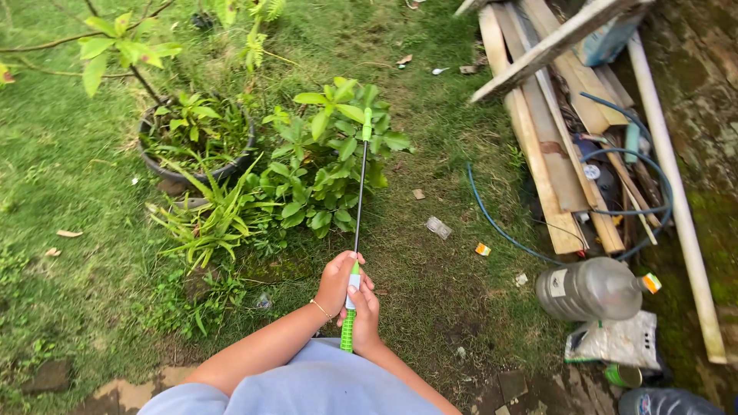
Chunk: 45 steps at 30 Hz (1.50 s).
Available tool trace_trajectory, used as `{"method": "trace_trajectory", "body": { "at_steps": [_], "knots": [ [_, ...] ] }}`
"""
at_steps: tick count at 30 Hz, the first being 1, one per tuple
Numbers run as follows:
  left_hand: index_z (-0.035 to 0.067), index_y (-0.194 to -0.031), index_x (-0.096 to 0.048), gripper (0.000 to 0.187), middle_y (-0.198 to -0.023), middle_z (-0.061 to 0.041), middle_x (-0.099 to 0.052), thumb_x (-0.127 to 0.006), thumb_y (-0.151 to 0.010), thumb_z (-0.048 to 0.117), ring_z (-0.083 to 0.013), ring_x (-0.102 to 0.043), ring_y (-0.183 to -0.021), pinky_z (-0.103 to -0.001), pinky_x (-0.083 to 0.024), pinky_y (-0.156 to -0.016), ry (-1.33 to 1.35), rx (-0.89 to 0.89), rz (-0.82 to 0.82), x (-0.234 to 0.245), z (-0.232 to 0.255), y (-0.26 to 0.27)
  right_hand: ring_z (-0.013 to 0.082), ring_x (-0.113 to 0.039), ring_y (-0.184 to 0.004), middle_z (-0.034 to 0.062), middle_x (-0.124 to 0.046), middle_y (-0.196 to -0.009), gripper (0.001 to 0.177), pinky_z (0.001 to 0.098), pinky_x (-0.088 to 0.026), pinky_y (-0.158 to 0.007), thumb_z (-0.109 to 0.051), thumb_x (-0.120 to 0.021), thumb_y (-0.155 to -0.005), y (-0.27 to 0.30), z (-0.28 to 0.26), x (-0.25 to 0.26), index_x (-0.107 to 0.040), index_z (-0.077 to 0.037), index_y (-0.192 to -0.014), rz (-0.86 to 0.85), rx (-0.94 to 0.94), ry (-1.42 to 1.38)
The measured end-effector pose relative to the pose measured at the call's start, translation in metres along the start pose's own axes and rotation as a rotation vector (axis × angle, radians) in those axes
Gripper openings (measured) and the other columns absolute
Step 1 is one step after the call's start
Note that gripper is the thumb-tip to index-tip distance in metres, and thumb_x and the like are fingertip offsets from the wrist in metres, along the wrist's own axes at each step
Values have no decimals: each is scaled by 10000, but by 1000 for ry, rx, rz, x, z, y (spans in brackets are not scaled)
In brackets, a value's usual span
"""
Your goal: The person is using a handheld sprayer to apply water or treatment to various plants in a garden.
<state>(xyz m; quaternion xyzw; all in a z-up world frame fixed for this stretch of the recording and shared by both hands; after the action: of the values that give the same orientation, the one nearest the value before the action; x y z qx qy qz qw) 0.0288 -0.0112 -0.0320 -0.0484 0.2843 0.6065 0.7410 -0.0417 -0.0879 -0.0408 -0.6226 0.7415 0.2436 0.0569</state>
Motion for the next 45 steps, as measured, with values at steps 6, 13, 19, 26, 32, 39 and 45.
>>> {"method": "trace_trajectory", "body": {
  "at_steps": [6, 13, 19, 26, 32, 39, 45],
  "knots": [
    [32, -1021, -602, 291, -664, -95, -603, -423, -1064, 258, -225, -691, -627, -303, -529, -530, -89, 9, -45, -11, -1, 1, 103, -513, -476, 63, -593, -679, 362, 245, -435, -382, -227, -518, -976, 3, 0, 9, -583, 31, -1222, 24, 3, -36],
    [28, -1022, -579, 262, -668, -100, -591, -426, -1051, 238, -233, -692, -645, -310, -525, -548, -25, -28, 40, 11, 5, 10, 114, -510, -483, 77, -596, -693, 307, 262, -444, -400, -233, -510, -987, 1, 5, -7, -604, 25, -1124, -53, -50, 6],
    [36, -1014, -560, 243, -634, -105, -560, -431, -1041, 241, -259, -679, -648, -333, -518, -591, 104, -93, 193, 51, 13, 25, 107, -503, -507, 60, -589, -696, 313, 258, -439, -427, -228, -547, -977, -2, 12, -40, -621, 11, -1166, -216, -138, 35],
    [36, -1013, -571, 254, -636, -101, -566, -408, -1052, 227, -254, -664, -644, -340, -521, -597, 178, -240, 360, 98, 23, 49, 116, -512, -514, 79, -603, -749, 286, 259, -440, -423, -198, -546, -987, -7, 32, -77, -600, 19, -1167, -428, -264, 86],
    [33, -1000, -562, 251, -644, -108, -570, -392, -1045, 213, -260, -649, -628, -348, -522, -593, 181, -315, 416, 116, 21, 55, 96, -505, -483, 58, -583, -684, 271, 241, -447, -411, -219, -524, -1036, -10, 42, -87, -575, 22, -1152, -545, -283, 103],
    [37, -1019, -563, 260, -673, -115, -599, -406, -1051, 241, -252, -679, -650, -342, -541, -586, 143, -220, 352, 96, 22, 42, 107, -500, -493, 76, -594, -715, 271, 252, -442, -395, -193, -494, -1018, -13, 34, -70, -582, 18, -1166, -414, -238, 121],
    [51, -1005, -558, 244, -664, -102, -582, -405, -1058, 234, -242, -688, -638, -324, -527, -566, 57, -135, 212, 59, 20, 24, 120, -505, -507, 96, -595, -717, 369, 267, -450, -409, -276, -481, -993, -10, 17, -44, -582, 36, -1161, -239, -164, 104]
  ]
}}
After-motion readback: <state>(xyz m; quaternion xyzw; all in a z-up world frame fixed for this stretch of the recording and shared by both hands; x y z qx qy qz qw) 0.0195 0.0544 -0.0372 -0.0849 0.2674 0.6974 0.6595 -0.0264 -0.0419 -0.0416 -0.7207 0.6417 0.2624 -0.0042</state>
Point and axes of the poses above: each hand's wrist, its own y-axis away from the middle knuckle, its own x-axis out of the back of the hand, z = x × y, the point moved 3 cm from there along -y, towards the middle knuckle
